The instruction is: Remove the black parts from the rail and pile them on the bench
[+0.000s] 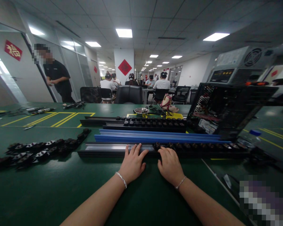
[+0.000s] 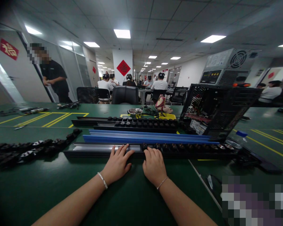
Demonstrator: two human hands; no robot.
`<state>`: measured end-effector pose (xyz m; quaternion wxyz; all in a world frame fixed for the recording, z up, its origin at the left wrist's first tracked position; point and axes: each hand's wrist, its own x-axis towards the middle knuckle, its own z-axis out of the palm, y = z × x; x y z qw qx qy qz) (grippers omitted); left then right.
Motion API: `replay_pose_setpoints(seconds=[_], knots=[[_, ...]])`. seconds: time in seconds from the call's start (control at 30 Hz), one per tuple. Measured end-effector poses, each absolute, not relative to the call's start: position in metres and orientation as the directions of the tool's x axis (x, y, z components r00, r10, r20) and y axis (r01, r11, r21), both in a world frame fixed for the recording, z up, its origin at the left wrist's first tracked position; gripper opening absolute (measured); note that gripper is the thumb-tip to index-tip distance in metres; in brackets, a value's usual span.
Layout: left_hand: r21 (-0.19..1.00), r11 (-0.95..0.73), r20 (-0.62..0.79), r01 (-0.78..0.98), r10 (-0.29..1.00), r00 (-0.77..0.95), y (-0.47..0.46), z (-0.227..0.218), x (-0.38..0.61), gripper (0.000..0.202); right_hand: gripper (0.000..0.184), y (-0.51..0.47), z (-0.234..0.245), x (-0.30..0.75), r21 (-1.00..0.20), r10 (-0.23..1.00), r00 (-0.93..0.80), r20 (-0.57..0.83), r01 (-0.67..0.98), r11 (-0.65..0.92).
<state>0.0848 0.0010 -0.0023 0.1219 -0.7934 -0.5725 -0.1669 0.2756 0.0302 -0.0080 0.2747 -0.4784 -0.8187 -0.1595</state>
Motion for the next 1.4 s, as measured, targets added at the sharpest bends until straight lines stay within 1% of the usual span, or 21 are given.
replay_pose_setpoints(seconds=[0.23, 0.47, 0.77, 1.13, 1.4], knots=[[-0.015, -0.317, 0.416, 0.948, 0.86, 0.294, 0.0023, -0.004, 0.0854, 0.058, 0.037, 0.0296, -0.0066, 0.2749, -0.005, 0.702, -0.4, 0.59, 0.867, 0.498], [-0.045, -0.308, 0.396, 0.95, 0.868, 0.3, 0.0015, -0.0028, 0.086, 0.062, 0.042, 0.0275, -0.0059, 0.2718, -0.022, 0.708, -0.437, 0.554, 0.843, 0.538], [-0.025, -0.31, 0.37, 0.95, 0.88, 0.297, 0.0001, -0.001, 0.0873, 0.071, 0.045, 0.0279, -0.005, 0.2733, -0.025, 0.706, -0.478, 0.523, 0.819, 0.573], [-0.026, -0.315, 0.378, 0.949, 0.876, 0.301, 0.0014, -0.0033, 0.0867, 0.072, 0.044, 0.0272, -0.0039, 0.2728, -0.082, 0.722, -0.46, 0.517, 0.813, 0.577], [-0.032, -0.311, 0.371, 0.95, 0.879, 0.301, 0.0012, -0.0031, 0.087, 0.072, 0.047, 0.0293, -0.0062, 0.2752, -0.068, 0.691, -0.508, 0.514, 0.779, 0.624]])
